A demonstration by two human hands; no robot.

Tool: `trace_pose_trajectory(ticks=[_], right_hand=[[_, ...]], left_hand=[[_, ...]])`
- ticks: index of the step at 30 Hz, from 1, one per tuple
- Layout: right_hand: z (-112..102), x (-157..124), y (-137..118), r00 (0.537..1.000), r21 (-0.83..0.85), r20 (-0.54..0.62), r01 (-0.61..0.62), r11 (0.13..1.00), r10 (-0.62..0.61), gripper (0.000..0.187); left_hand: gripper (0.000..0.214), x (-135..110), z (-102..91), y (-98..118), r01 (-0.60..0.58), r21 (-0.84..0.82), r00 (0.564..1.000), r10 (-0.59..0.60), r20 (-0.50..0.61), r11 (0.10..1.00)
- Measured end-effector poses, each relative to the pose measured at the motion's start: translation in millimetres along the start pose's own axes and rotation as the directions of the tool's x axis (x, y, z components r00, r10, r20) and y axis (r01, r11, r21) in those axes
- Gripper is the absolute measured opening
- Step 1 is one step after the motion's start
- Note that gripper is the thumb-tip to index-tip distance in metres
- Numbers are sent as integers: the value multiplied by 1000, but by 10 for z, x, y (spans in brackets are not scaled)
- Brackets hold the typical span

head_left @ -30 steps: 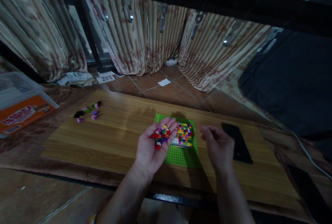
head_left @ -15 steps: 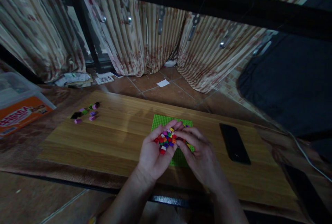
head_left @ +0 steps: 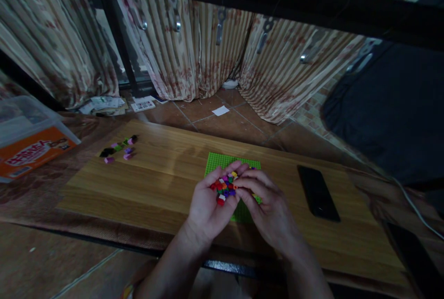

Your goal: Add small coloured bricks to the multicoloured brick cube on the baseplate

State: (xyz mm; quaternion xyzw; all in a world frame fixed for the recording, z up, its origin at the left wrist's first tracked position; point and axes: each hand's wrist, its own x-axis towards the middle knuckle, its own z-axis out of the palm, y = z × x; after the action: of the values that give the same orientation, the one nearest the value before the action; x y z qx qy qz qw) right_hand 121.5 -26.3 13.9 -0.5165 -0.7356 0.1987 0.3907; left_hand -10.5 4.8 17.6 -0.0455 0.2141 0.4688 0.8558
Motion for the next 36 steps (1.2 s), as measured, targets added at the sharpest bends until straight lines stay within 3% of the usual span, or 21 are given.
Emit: trace_pose_trajectory(ticks=[4,8,12,16,21,30,36], right_hand=[[-50,-32,-18,982,182,-151,-82,980,110,13],[-256,-61,108,899,322,-306,-210,923,312,13],[-419,-89,347,841,361,-258,-374,855,476,18],[-372,-116,496,795,398,-147,-497,771,588,25],[-219,-122,522,826,315,-68,-515,797,560,21],[-112,-72,498,912,18,-95,-399,917,399,12],[-81,-71,517,925,32,-120,-358,933,360,12]], left_hand=[[34,2,19,23,1,-19,999,-2,-39,1000],[33,14,1,122,-73,18,995,74,-70,997],[26,26,-38,240,-174,72,973,183,-139,982],[23,40,-55,265,-194,96,959,209,-191,976],[22,61,-57,231,-203,121,949,226,-221,972],[16,97,-107,187,-191,134,918,225,-326,973],[16,106,-116,172,-162,143,918,202,-341,976]])
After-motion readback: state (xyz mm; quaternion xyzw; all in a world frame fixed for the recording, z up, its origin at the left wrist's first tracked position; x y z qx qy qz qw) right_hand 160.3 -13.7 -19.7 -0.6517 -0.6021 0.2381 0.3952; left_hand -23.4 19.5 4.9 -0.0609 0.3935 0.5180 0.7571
